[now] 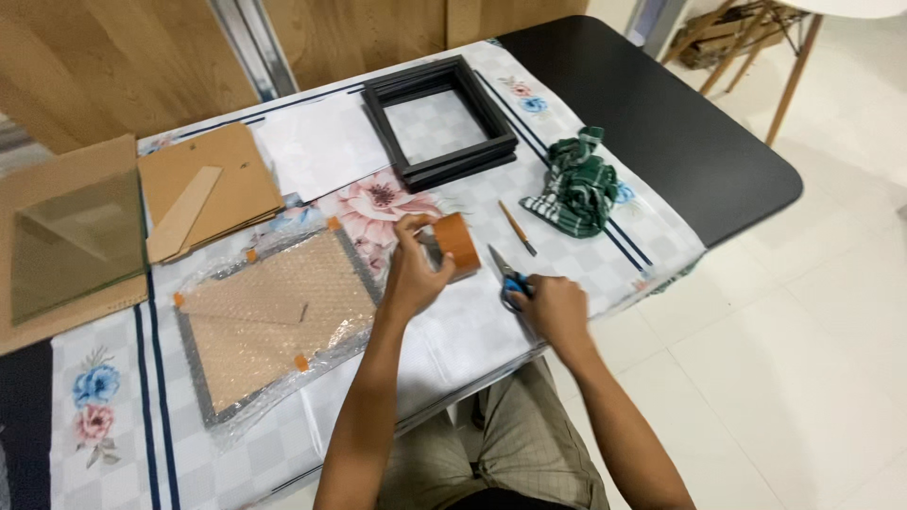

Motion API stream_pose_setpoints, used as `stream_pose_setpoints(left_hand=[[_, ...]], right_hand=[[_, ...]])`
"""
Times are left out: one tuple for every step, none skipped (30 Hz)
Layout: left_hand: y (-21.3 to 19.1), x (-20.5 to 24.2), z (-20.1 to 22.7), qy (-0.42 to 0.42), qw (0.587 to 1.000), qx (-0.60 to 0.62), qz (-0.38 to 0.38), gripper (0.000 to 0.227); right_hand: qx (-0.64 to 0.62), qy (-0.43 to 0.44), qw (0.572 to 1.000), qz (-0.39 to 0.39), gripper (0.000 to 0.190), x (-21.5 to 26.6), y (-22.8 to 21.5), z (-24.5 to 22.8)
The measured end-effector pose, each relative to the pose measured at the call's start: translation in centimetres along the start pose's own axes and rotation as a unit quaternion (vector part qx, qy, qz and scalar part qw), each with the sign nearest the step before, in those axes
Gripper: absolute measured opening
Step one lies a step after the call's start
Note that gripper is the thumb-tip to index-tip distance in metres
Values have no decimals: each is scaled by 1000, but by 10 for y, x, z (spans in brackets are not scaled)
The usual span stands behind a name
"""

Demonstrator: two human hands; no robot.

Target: The person wraps an artwork with bubble wrap, using scissors to cut pieces of tape and securing the wrap by hand.

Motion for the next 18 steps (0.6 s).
stream_pose_setpoints(left_hand=[[-7, 3, -1, -24, 999, -13, 18, 69], [-4, 3, -4, -21, 1000, -13, 15, 69], [-10, 3, -11, -30, 999, -8, 36, 70], [-16, 3, -17, -40, 998, -3, 56, 71], [-19, 4, -20, -40, 997, -8, 62, 71], [-21, 5, -22, -33, 997, 2, 63, 73], [-25, 10, -24, -30, 997, 11, 67, 75], [-28, 12, -27, -35, 996, 5, 76, 75], [-29, 14, -29, -33, 996, 27, 72, 75], [-31, 16, -31, -31, 996, 49, 69, 76], [-40, 22, -29, -31, 996, 42, 78, 76], [-48, 27, -31, -56, 992, 70, 83, 72], [-54, 29, -32, -78, 988, 100, 89, 68], [-65, 34, -38, -75, 988, 94, 99, 68], [-72, 43, -50, -101, 979, 143, 108, 61], [-80, 53, -61, -125, 966, 192, 117, 54], [-91, 60, -51, -125, 966, 187, 126, 54], [-99, 67, -42, -130, 966, 188, 124, 47]], right_hand=[[25, -11, 1000, 8, 31, 0, 8, -11], [24, -8, 1000, 11, 31, -3, 11, -10], [30, -26, 999, 31, 31, -9, 13, -16], [37, -44, 997, 51, 32, -14, 14, -24], [34, -52, 997, 50, 32, -16, 2, -39], [-67, -89, 990, 84, 32, -17, -17, -60], [-168, -127, 971, 110, 37, -14, -36, -80], [-171, -137, 970, 103, 37, -18, -27, -91], [-201, -185, 956, 109, 35, -17, -21, -108], [-231, -231, 938, 114, 36, -15, -15, -125], [-236, -241, 935, 111, 36, -14, -5, -127], [-163, -273, 935, 159, 34, -11, -1, -133], [-89, -303, 926, 209, 38, -9, 2, -139], [-93, -313, 922, 210, 38, -14, 12, -141], [-46, -318, 918, 232, 31, -13, 22, -143], [1, -323, 911, 255, 28, -13, 33, -145], [-4, -332, 909, 254, 28, -11, 30, -152], [-17, -328, 913, 241, 24, -11, 28, -158]])
Point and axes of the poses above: each hand's wrist, its own x-axis away from the middle knuckle, its own y-axis out of the palm, z = x × y, the point moved 9 cm from there along -x, towards the middle knuckle, and after that the axes turned 6 degrees about z, right-handed, at the moved point
